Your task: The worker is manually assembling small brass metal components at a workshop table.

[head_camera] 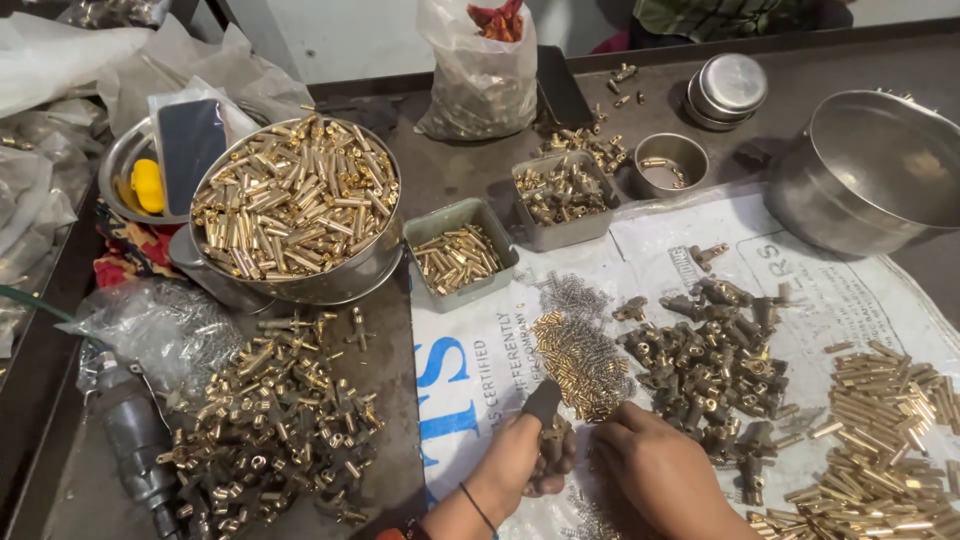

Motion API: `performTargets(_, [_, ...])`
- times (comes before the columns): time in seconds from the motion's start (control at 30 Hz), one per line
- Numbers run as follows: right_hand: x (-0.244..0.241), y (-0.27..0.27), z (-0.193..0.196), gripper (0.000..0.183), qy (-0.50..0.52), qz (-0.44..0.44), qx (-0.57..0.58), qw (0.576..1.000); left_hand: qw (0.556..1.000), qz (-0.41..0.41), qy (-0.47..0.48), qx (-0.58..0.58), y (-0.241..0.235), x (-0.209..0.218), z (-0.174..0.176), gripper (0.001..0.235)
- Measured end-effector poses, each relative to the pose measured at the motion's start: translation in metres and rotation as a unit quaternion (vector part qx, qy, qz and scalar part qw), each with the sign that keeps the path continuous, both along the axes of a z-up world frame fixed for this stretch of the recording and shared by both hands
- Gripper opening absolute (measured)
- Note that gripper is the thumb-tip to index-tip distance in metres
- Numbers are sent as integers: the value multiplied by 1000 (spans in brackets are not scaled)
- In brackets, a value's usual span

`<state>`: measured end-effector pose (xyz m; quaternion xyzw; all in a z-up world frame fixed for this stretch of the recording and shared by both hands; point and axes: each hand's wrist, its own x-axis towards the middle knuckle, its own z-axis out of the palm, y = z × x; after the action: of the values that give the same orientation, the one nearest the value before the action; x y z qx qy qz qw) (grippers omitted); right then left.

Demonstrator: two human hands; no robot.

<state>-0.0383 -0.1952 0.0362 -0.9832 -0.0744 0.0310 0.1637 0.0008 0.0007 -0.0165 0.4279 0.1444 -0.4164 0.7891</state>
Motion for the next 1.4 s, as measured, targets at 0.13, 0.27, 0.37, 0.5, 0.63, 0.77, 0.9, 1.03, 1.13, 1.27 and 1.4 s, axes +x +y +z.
performTargets(0.13, [4, 7, 12, 20, 36, -11, -14, 999, 1000, -10, -5, 1, 1, 1, 7, 59])
performTargets(0.27, [2, 17, 21, 20, 9, -26, 76, 997, 999, 9, -34, 4, 0, -1, -27, 31])
performTargets(0.37, [1, 22, 19, 21, -59, 12, 165, 984, 998, 28, -29, 44, -3, -2, -39, 24])
performTargets(0.5, [-1, 24, 4, 23, -108, 51, 181, 976, 998, 18, -51, 40, -1, -5, -2, 27])
performTargets(0.63, [-1, 25, 7, 21, -104, 37, 165, 980, 994, 21, -80, 75, -3, -8, -29, 20])
performTargets(0.77, [-3, 20, 11, 21, 7, -31, 183, 983, 984, -41, -162, 65, 4, -7, -10, 27])
performTargets(0.9, [17, -7, 10, 18, 139, -67, 260, 953, 985, -74, -153, 19, 9, -10, 34, 24])
performTargets(1.03, [76, -18, 64, 21, 193, -214, 254, 923, 962, -141, -235, 21, 11, -8, 0, 23])
performTargets(1.13, [113, -52, 31, 29, -143, -25, 61, 988, 964, -129, -233, 27, 9, -7, -11, 55])
performTargets(1.27, [127, -55, 8, 25, -186, -8, -14, 983, 978, -69, -189, -47, 14, -5, -7, 25])
performTargets(1.4, [82, -22, 42, 24, -175, -103, 59, 977, 978, 23, -204, 39, 3, -13, 28, 53])
